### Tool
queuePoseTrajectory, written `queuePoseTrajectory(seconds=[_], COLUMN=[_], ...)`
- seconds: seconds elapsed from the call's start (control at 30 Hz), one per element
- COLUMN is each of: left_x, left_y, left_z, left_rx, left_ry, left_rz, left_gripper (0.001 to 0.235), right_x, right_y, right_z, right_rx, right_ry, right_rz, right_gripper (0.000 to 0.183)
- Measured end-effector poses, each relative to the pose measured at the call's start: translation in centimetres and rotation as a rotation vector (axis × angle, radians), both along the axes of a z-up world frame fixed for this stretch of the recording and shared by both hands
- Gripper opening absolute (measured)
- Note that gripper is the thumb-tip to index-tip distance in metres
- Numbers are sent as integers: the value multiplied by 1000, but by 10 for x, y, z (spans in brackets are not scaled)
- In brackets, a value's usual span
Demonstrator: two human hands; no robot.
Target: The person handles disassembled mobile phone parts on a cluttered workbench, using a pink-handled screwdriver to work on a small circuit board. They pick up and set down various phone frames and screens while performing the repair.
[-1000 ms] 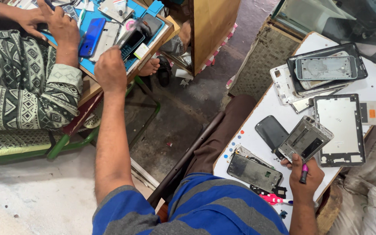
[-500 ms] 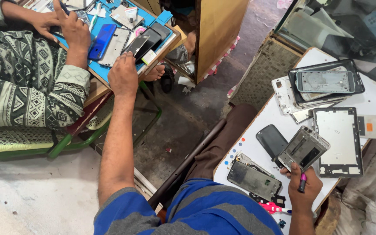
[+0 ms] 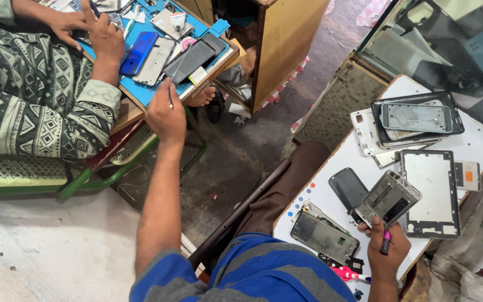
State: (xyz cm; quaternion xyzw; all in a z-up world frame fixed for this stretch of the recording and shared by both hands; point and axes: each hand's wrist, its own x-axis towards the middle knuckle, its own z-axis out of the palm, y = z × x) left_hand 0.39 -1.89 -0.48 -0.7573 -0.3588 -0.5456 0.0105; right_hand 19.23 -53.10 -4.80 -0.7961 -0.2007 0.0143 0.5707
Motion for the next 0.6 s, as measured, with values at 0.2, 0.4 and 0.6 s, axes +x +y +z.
queuePoseTrajectory(seconds=[0.2,0.4,0.6], left_x=[41,68,62], left_y=[-62,-93,-115], left_z=[-43,-66,-62], left_rx=[-853,-1380,-1725], left_ry=[-656,-1034,-1106], left_rz=[-490,-866,-1456], left_gripper=[19,32,28], right_x=[1,4,4], right_y=[-3,-6,-5], right_z=[-6,-12,-10], right_rx=[44,35,38], right_ry=[26,-1,8], right_rz=[6,6,3], right_gripper=[29,33,28])
